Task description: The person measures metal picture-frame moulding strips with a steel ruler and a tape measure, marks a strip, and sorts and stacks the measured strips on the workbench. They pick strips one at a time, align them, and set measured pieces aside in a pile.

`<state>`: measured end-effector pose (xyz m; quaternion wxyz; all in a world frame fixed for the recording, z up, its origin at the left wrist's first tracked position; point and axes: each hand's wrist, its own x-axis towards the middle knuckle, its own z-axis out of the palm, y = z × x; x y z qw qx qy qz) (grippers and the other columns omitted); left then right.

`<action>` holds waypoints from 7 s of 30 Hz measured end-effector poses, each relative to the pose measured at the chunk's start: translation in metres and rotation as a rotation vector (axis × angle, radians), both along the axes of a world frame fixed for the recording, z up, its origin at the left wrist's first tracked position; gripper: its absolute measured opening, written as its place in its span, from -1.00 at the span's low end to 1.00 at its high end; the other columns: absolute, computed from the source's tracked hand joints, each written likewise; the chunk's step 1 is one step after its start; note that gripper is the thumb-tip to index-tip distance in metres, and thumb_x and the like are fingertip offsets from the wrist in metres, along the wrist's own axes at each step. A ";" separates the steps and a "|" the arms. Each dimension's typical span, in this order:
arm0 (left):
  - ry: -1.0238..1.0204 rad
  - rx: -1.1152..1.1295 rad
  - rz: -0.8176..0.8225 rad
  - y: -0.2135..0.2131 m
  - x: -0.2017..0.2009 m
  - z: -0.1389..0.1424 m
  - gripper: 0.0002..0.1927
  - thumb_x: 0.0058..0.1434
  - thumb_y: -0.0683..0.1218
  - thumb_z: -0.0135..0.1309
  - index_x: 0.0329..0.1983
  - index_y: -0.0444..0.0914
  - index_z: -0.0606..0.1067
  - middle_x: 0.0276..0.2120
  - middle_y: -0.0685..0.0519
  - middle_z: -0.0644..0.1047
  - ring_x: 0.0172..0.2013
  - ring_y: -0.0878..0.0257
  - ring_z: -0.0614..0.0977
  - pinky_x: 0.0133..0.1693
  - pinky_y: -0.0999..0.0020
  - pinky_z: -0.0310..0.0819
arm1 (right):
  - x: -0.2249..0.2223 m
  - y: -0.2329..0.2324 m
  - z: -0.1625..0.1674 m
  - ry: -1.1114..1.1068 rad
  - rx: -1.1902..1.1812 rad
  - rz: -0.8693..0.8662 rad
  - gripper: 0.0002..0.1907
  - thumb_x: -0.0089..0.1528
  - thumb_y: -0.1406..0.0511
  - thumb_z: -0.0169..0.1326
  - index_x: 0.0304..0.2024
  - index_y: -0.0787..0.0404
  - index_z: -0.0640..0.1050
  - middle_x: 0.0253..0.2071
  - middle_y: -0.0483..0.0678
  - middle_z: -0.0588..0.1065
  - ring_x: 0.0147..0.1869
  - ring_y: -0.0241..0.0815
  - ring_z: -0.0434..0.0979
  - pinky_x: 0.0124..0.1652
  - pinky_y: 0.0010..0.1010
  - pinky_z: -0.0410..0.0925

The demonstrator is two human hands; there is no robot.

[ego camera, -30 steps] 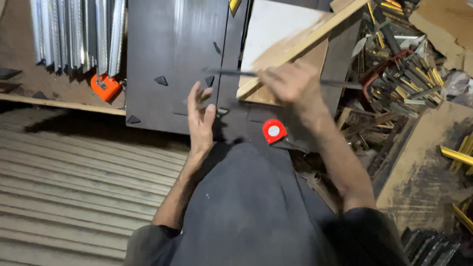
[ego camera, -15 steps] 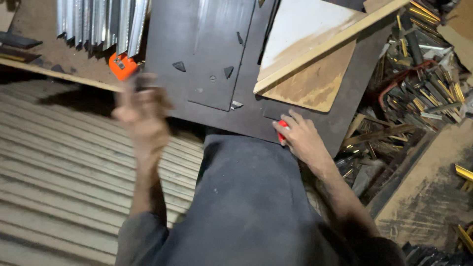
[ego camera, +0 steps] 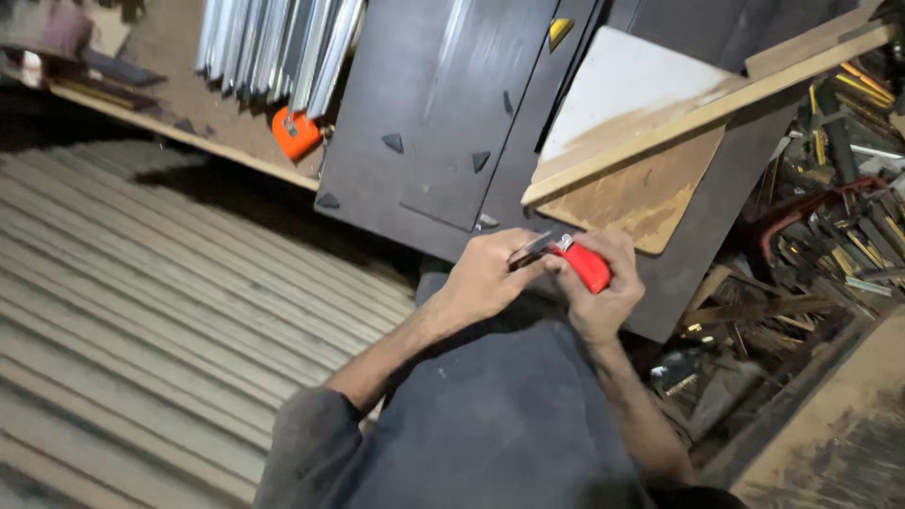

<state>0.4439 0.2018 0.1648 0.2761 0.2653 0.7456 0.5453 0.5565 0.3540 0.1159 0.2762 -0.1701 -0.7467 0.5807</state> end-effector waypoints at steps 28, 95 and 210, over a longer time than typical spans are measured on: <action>-0.137 0.974 0.627 -0.054 -0.092 0.030 -0.59 0.52 0.25 -0.21 0.22 -0.06 0.20 -0.34 0.05 0.34 -0.65 0.31 0.25 -0.57 0.43 0.14 | -0.005 0.001 0.037 -0.125 0.240 0.256 -0.80 0.19 0.45 0.30 -0.13 0.36 0.64 -0.14 0.09 0.63 -0.13 -0.11 0.70 -0.11 -0.43 0.50; 0.990 0.066 0.763 -0.206 -0.141 -0.057 -0.67 0.52 0.05 -0.15 -0.13 -0.34 0.36 -0.34 -0.03 0.44 -0.43 0.28 0.45 -0.42 0.38 0.37 | 0.007 0.054 0.181 -0.150 1.149 0.302 -0.77 0.07 0.31 0.46 -0.32 0.29 0.68 -0.38 -0.02 0.61 -0.36 -0.15 0.66 -0.39 -0.44 0.49; -0.352 0.868 1.131 -0.095 -0.122 -0.082 -0.35 0.36 0.42 -0.18 -0.40 -0.25 0.35 -0.62 0.05 0.26 -0.72 0.30 0.19 -0.71 0.38 0.12 | 0.038 0.065 0.128 -0.295 0.655 0.516 -0.76 0.16 0.24 0.40 -0.21 0.24 0.68 -0.27 -0.04 0.67 -0.30 -0.21 0.68 -0.29 -0.43 0.51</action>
